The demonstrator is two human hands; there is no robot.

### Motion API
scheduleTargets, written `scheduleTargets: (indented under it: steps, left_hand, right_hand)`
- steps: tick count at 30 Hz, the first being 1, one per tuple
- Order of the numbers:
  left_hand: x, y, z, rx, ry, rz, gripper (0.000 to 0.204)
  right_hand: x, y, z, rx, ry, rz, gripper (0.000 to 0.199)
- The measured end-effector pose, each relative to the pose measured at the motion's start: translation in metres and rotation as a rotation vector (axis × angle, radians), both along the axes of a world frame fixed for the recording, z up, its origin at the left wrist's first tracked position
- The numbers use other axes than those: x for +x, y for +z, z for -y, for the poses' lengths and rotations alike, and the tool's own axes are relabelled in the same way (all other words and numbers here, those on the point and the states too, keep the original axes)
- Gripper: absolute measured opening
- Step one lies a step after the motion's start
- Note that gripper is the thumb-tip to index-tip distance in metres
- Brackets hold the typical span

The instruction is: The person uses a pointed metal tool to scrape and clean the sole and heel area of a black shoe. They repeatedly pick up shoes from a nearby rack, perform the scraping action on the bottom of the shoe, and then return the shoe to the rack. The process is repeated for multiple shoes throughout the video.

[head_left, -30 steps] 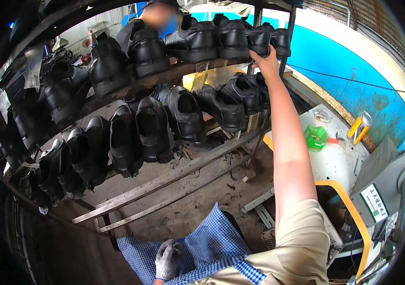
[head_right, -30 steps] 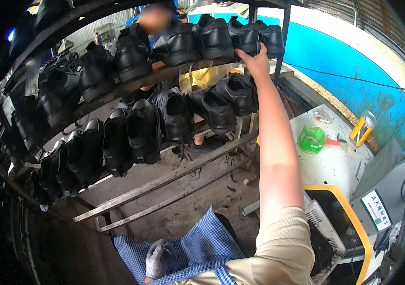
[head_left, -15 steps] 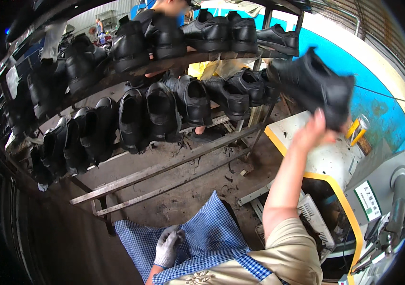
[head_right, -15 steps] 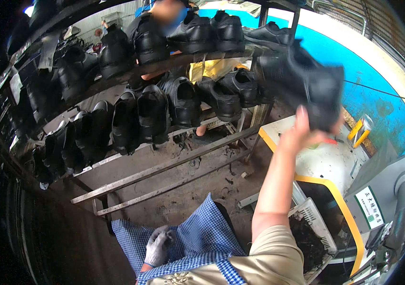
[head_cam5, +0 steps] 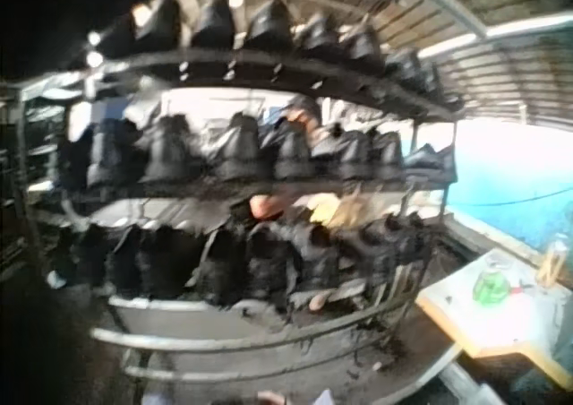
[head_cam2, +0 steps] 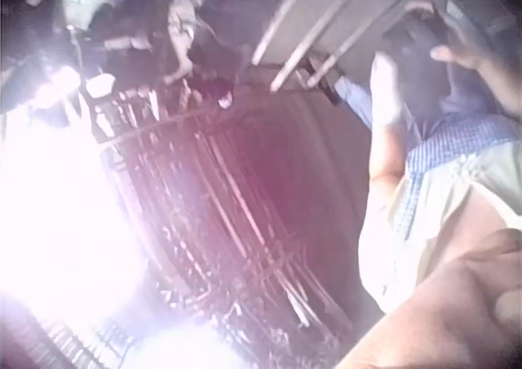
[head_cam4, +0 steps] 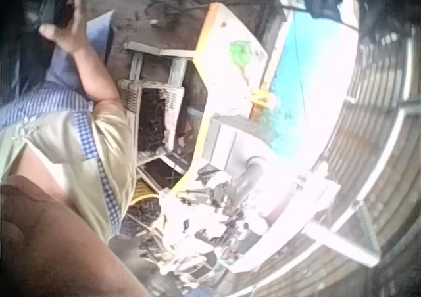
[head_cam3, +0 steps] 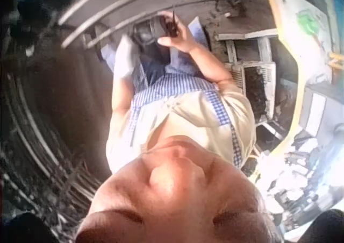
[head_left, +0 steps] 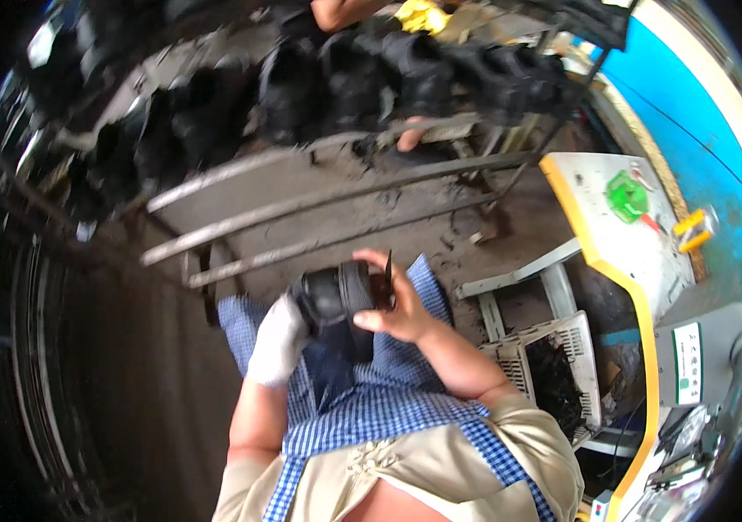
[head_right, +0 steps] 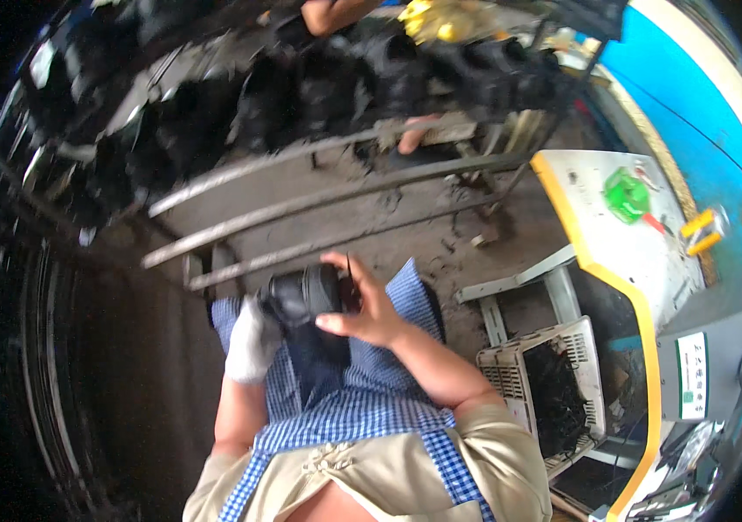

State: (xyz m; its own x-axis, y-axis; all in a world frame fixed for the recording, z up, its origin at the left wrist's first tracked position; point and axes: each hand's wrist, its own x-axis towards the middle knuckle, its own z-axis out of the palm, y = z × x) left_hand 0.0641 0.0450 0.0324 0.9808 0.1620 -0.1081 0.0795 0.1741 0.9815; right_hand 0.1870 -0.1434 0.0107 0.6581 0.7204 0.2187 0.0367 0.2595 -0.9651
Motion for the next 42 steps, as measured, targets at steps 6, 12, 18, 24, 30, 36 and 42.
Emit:
scheduleTargets:
  steps: [6, 12, 18, 24, 30, 36, 42]
  left_hand:
    - [-0.004, -0.014, 0.006, -0.976, 0.149, -0.102, 0.049]
    - [-0.022, -0.010, 0.015, -0.641, 0.192, 0.036, 0.039]
    - [-0.023, 0.003, 0.026, -0.133, 0.190, 0.098, 0.034]
    - [-0.019, -0.001, 0.032, -0.026, 0.299, 0.092, 0.029]
    - [-0.014, -0.005, 0.037, 0.146, 0.399, 0.070, 0.025]
    - [-0.011, 0.004, 0.032, 0.094, 0.292, 0.138, 0.030]
    - [-0.019, 0.015, 0.034, -0.156, 0.255, 0.085, 0.037]
  right_hand:
    - [0.009, -0.018, -0.020, -0.053, 0.160, 0.088, 0.082]
    - [0.017, 0.019, -0.011, -0.116, -0.078, 0.642, 0.047]
    - [0.006, 0.066, -0.021, -0.138, -0.146, 1.286, 0.033]
    - [0.001, 0.080, -0.020, -0.310, -0.095, 1.704, 0.027]
    - [0.001, 0.081, -0.028, -0.382, -0.134, 1.872, 0.023]
    - [0.015, 0.075, -0.030, -0.251, -0.163, 1.638, 0.024]
    - [0.025, 0.058, -0.021, -0.156, -0.499, 1.220, 0.022]
